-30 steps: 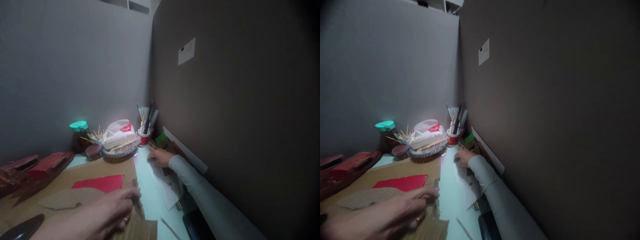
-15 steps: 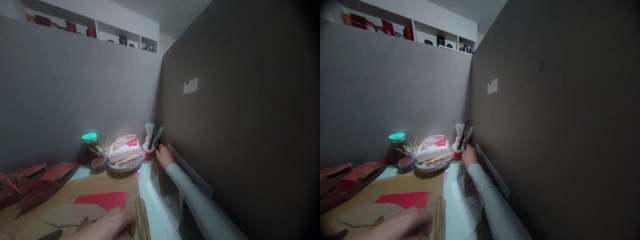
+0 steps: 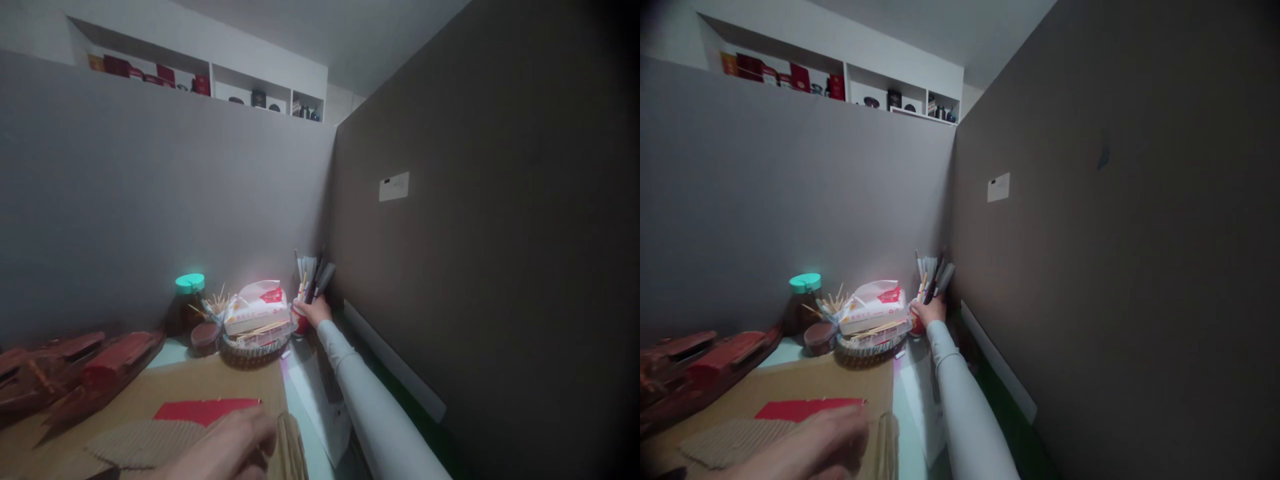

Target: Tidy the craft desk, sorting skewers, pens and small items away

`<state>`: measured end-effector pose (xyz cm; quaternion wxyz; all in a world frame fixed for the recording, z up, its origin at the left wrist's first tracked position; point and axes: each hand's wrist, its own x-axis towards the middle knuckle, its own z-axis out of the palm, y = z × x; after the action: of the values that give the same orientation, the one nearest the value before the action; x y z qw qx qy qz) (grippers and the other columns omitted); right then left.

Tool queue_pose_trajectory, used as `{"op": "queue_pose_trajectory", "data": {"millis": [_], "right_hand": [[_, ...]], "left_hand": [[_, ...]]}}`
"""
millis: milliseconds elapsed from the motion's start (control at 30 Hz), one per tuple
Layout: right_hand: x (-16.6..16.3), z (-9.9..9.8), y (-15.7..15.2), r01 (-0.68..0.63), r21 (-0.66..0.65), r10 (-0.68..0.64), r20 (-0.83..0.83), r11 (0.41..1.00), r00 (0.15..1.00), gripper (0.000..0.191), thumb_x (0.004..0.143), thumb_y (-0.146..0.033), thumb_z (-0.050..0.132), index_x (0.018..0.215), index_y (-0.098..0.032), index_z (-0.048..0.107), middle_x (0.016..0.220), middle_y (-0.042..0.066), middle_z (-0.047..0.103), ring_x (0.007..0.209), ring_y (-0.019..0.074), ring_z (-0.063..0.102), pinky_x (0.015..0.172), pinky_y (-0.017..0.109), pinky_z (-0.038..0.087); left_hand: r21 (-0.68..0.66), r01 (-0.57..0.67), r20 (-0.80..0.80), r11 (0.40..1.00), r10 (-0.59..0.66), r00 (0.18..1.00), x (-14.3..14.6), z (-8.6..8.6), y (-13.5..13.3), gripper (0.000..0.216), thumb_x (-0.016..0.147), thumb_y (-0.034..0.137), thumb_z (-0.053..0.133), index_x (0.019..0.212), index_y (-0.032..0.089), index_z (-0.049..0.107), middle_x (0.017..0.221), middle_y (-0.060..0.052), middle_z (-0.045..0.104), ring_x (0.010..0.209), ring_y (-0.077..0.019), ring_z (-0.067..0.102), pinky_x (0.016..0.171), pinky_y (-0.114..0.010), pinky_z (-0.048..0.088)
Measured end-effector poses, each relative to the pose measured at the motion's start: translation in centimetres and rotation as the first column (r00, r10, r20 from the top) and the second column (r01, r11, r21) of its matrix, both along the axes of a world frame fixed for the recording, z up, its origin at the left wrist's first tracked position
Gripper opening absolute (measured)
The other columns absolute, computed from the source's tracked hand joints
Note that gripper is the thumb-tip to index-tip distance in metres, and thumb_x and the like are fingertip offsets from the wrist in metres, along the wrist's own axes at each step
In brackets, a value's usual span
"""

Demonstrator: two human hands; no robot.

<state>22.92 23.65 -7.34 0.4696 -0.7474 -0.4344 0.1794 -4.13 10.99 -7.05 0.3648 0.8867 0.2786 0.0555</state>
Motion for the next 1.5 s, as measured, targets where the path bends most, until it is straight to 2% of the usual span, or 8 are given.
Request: {"op": "queue_pose_trajectory", "data": {"millis": [100,367,633,833,1033,1200,1300,1500], "right_hand": [[-0.4,-0.3,-0.1,0.034,-0.022,-0.033,0.031,0.999,0.999,0.032,0.094,-0.034,0.064,0.120,-0.016,0.060,0.122,0.009,0.062,0.107,0.0242,0.063,0.090,0.045,0.053],[-1.2,-1.0,-0.6,0.047,0.026,-0.048,0.044,0.999,0.998,0.031,0.094,-0.034,0.063,0.119,-0.016,0.060,0.120,0.009,0.063,0.104,0.0233,0.063,0.089,0.044,0.054],[-0.3,-0.5,-2.6,0.015,0.149,-0.013,-0.014,0.989,1.000,0.030,0.093,-0.033,0.065,0.118,-0.015,0.060,0.116,0.008,0.064,0.103,0.0229,0.064,0.088,0.044,0.054],[0.6,-0.1,-4.8,-0.067,0.231,0.087,-0.078,0.971,0.993,0.028,0.093,-0.029,0.065,0.116,-0.014,0.061,0.111,0.007,0.065,0.095,0.0203,0.066,0.083,0.040,0.057],[-1.0,3.0,-10.5,-0.183,0.324,0.192,0.005,0.928,0.981,0.043,0.080,-0.025,0.076,0.117,-0.014,0.056,0.114,0.008,0.066,0.102,0.0237,0.066,0.091,0.042,0.052],[-5.5,5.5,-15.5,-0.389,0.341,0.370,0.122,0.856,0.921,0.045,0.074,-0.034,0.076,0.112,-0.019,0.057,0.116,0.007,0.068,0.107,0.0249,0.064,0.092,0.036,0.050],[-8.2,5.8,-17.5,-0.477,0.306,0.462,0.124,0.824,0.878,0.043,0.078,-0.033,0.071,0.116,-0.023,0.055,0.119,0.005,0.067,0.107,0.0229,0.065,0.091,0.035,0.051],[-10.7,4.3,-18.7,-0.577,0.238,0.562,0.131,0.781,0.816,0.058,0.076,-0.032,0.072,0.128,-0.025,0.046,0.129,0.007,0.062,0.115,0.0257,0.062,0.095,0.038,0.052]], "left_hand": [[-0.007,0.012,0.026,1.000,-0.012,1.000,0.1,0.3,0.1,0.020,0.084,0.041,0.057,0.099,0.028,0.060,0.096,-0.001,0.061,0.085,-0.0208,0.055,0.076,-0.029,0.042],[-0.021,0.059,0.058,0.998,-0.058,0.997,0.8,0.5,0.2,0.016,0.084,0.032,0.056,0.099,0.027,0.060,0.097,-0.001,0.059,0.083,-0.0193,0.053,0.073,-0.027,0.040],[-0.032,-0.091,-0.008,0.995,0.090,0.996,1.9,3.7,-0.8,0.010,0.069,0.016,0.053,0.076,0.022,0.057,0.084,0.000,0.060,0.082,-0.0216,0.054,0.073,-0.030,0.038],[-0.055,-0.176,0.122,0.983,0.182,0.976,2.5,3.4,0.8,0.018,0.068,0.026,0.052,0.083,0.020,0.060,0.088,-0.005,0.061,0.086,-0.0263,0.057,0.077,-0.036,0.041],[-0.214,-0.274,0.460,0.938,0.344,0.818,3.6,3.4,3.6,0.026,0.075,0.042,0.062,0.086,0.019,0.058,0.089,-0.004,0.063,0.090,-0.0244,0.059,0.084,-0.039,0.046],[-0.333,-0.271,0.621,0.903,0.427,0.657,3.6,5.2,3.4,0.046,0.080,0.051,0.067,0.111,0.019,0.059,0.119,-0.011,0.063,0.118,-0.0276,0.056,0.103,-0.042,0.041],[-0.385,-0.198,0.678,0.901,0.422,0.601,3.4,6.1,2.2,0.050,0.080,0.048,0.069,0.120,0.021,0.057,0.128,-0.010,0.062,0.122,-0.0264,0.055,0.106,-0.039,0.040],[-0.494,-0.180,0.682,0.851,0.507,0.527,2.3,5.5,0.7,0.039,0.078,0.033,0.074,0.110,0.016,0.060,0.103,-0.007,0.071,0.099,-0.0240,0.065,0.087,-0.034,0.050]]}}
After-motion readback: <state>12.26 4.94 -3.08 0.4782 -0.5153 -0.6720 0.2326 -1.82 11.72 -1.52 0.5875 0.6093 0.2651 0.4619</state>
